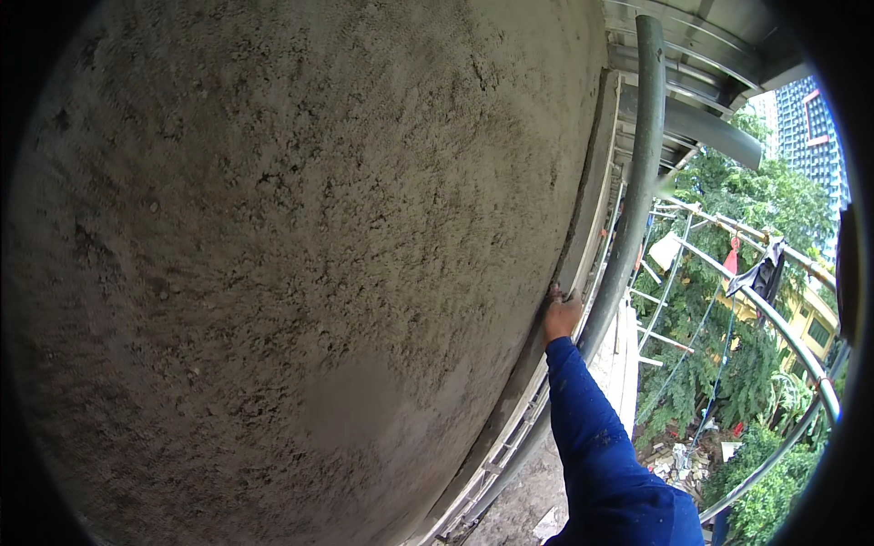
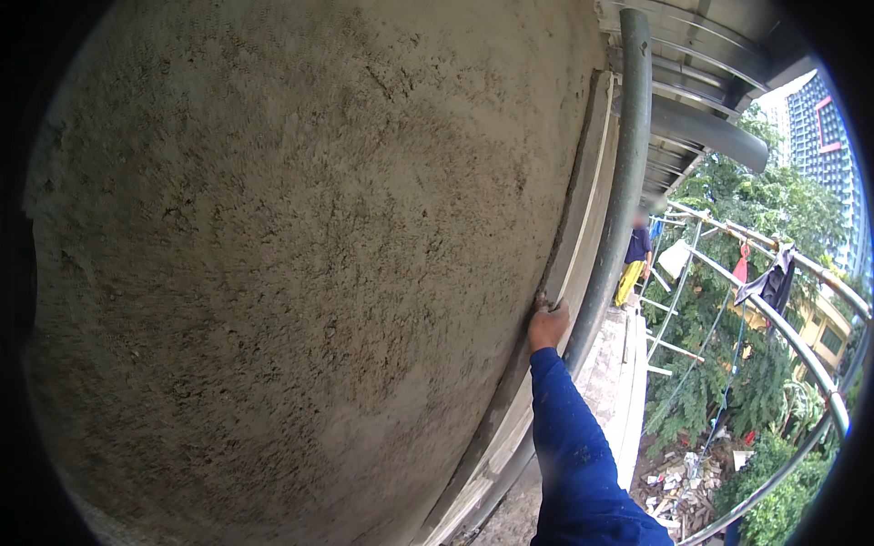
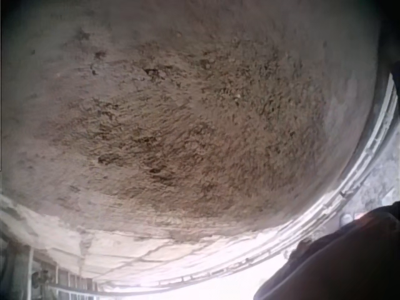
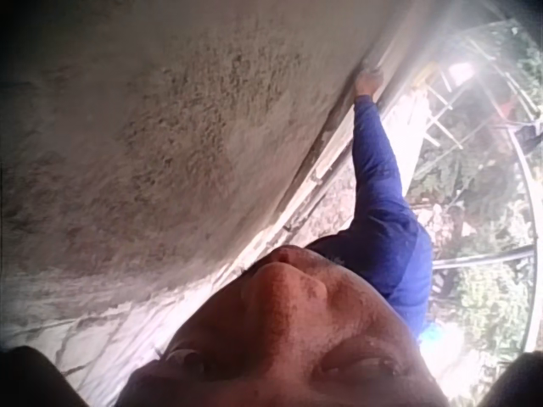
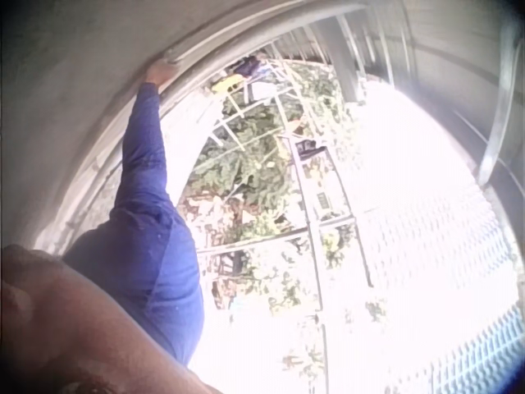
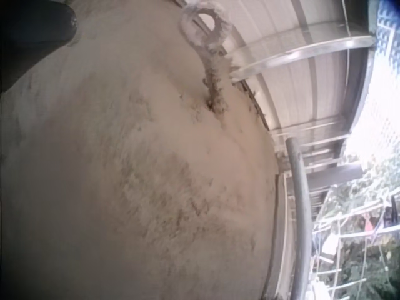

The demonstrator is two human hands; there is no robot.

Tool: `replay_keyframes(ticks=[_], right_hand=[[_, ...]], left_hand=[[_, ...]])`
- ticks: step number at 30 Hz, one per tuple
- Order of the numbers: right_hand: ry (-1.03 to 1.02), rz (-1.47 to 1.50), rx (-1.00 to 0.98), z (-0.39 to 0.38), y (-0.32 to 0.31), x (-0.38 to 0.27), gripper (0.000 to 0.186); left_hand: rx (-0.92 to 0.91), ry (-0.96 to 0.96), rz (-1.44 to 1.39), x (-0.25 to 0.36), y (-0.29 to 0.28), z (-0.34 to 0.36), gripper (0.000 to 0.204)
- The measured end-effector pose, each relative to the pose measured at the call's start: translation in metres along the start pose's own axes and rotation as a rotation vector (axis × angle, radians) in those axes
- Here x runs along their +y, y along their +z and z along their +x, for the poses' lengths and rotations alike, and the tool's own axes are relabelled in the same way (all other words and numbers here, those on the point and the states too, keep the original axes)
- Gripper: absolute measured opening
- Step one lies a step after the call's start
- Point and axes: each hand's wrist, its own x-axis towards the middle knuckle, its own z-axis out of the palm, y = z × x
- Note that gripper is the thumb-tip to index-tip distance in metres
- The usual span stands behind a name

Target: The person uses a long straight edge to smooth and level wet cement on a curved wall surface. They repeatedly drag the tool across the plaster to remove excess material and create a uniform finish, working along the curve of the wall.

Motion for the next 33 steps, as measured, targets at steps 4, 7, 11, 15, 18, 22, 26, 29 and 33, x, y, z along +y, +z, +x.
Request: replay_keyframes(ticks=[4, 7, 11, 15, 18, 22, 26, 29, 33], right_hand=[[-0.020, -0.048, 0.063, -0.005, 0.002, 0.001, 0.037], [0.046, -0.041, -0.003, -0.006, -0.002, -0.006, 0.038], [0.092, -0.012, -0.033, -0.005, 0.000, -0.006, 0.040], [0.156, -0.026, -0.054, 0.002, 0.001, 0.007, 0.042], [0.081, 0.054, -0.002, -0.004, 0.000, -0.007, 0.043], [0.206, 0.005, -0.209, -0.022, -0.003, 0.000, 0.045], [0.260, 0.122, -0.241, -0.070, -0.020, 0.020, 0.070], [0.290, 0.041, -0.278, -0.104, -0.027, 0.037, 0.076], [0.231, -0.065, -0.236, -0.141, -0.023, 0.079, 0.076]], left_hand=[[0.032, -0.012, -0.014, -0.013, -0.011, -0.028, 0.033], [0.070, -0.017, -0.031, -0.024, -0.022, -0.058, 0.033], [0.119, -0.007, -0.075, -0.044, -0.031, -0.113, 0.033], [0.148, 0.040, -0.219, -0.079, -0.034, -0.193, 0.033], [0.412, -0.069, -0.036, -0.078, -0.074, -0.212, 0.034], [0.900, -0.073, -0.228, -0.057, -0.129, -0.268, 0.038], [1.313, 0.002, -0.445, 0.081, -0.148, -0.310, 0.046], [1.535, 0.281, -0.151, 0.169, -0.151, -0.334, 0.046], [1.761, 0.536, 0.224, 0.289, -0.135, -0.368, 0.039]])
